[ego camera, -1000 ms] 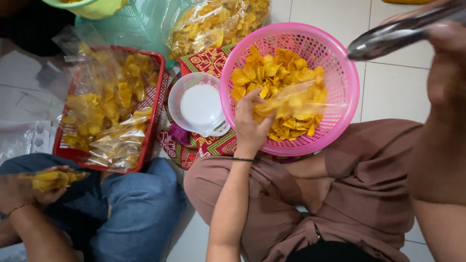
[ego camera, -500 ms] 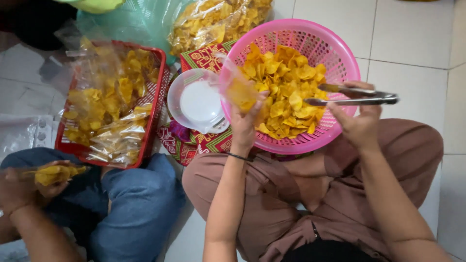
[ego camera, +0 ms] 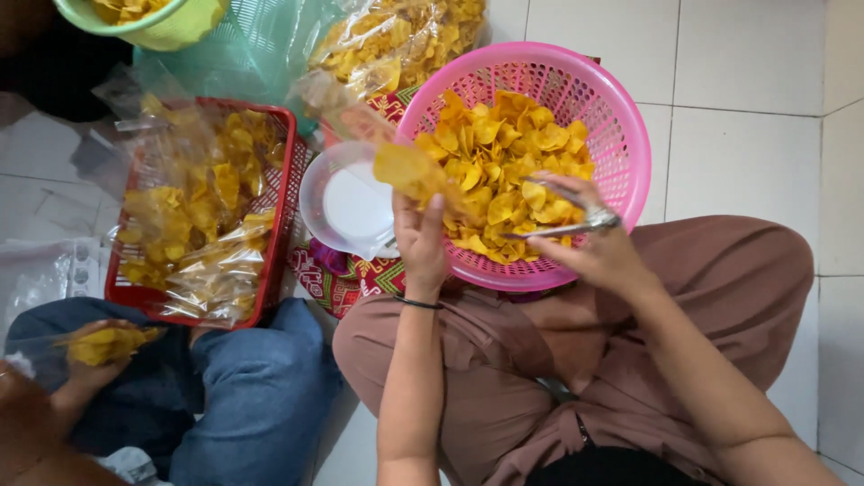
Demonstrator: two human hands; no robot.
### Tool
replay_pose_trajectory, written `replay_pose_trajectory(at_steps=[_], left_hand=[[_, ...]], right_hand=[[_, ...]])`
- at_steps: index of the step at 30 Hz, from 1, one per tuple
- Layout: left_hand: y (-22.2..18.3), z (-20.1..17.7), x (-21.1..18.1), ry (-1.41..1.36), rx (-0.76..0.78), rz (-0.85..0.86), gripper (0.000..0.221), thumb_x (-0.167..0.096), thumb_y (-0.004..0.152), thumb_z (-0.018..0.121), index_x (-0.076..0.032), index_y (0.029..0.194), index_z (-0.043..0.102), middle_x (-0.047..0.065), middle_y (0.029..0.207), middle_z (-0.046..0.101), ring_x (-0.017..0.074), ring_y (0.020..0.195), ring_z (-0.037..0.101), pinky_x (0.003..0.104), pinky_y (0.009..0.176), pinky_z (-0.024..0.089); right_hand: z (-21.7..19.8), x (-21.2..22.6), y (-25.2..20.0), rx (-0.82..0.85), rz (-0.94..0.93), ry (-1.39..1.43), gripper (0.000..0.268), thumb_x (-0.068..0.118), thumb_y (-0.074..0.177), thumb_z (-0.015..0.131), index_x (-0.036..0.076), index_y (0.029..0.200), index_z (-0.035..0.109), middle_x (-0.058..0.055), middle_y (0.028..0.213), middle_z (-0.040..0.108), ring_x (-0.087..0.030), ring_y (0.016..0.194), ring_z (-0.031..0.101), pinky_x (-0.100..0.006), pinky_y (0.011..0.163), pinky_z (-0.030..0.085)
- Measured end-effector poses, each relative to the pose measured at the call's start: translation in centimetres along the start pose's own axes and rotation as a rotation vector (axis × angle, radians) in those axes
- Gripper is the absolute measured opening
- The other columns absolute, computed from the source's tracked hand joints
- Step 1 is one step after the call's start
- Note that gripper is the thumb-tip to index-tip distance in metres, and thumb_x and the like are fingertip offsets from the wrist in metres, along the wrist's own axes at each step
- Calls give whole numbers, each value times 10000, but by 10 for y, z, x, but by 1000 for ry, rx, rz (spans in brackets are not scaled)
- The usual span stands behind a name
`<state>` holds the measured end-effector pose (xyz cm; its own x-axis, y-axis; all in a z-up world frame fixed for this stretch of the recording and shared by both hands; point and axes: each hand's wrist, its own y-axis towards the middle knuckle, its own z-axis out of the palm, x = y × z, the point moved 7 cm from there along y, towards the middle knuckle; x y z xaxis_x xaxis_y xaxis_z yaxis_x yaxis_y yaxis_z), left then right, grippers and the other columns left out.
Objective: Packaging fried chips into small plastic bags using metal tongs while sitting on the floor.
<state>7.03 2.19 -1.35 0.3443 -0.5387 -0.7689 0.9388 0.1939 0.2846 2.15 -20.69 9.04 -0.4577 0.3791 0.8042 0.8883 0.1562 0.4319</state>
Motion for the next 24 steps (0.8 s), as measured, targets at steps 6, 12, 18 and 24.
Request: replay_pose_trajectory(at_steps=[6, 12, 18, 24], left_hand=[[3, 7, -12, 86, -26, -7, 584, 33, 956, 783, -39, 1490, 557, 91, 1307, 734, 193, 1204, 707, 395, 1042, 611], [1, 0, -7, 110, -110, -13, 455, -1, 939, 811, -34, 1366, 657, 96, 1258, 748, 216, 1148, 750, 367, 980, 637], [4, 7, -19, 44, -125, 1, 343, -83, 1018, 750, -95, 1283, 533, 106, 1249, 736, 224, 1137, 748, 385, 931, 635], [3, 34, -36, 61, 22, -113, 569, 11, 1020, 685, -47, 1508, 399, 164, 1443, 614, 255, 1296, 667, 325, 1072, 567]], right_hand=[[42, -8, 3, 117, 3, -211, 761, 125, 746, 950, 35, 1408, 586, -210, 1394, 671, -428, 1269, 666, -525, 1054, 551], [5, -37, 1, -98, 208, 33, 400, 34, 845, 886, 50, 1225, 762, -154, 1146, 781, -279, 1102, 757, -383, 960, 601], [-34, -31, 1, -239, 271, 172, 429, -27, 883, 863, -23, 1279, 699, -159, 1183, 748, -201, 1066, 729, -326, 932, 602], [-60, -35, -11, -293, 364, 195, 487, -122, 945, 725, 29, 1393, 609, -70, 1214, 723, -59, 866, 623, -154, 787, 522]])
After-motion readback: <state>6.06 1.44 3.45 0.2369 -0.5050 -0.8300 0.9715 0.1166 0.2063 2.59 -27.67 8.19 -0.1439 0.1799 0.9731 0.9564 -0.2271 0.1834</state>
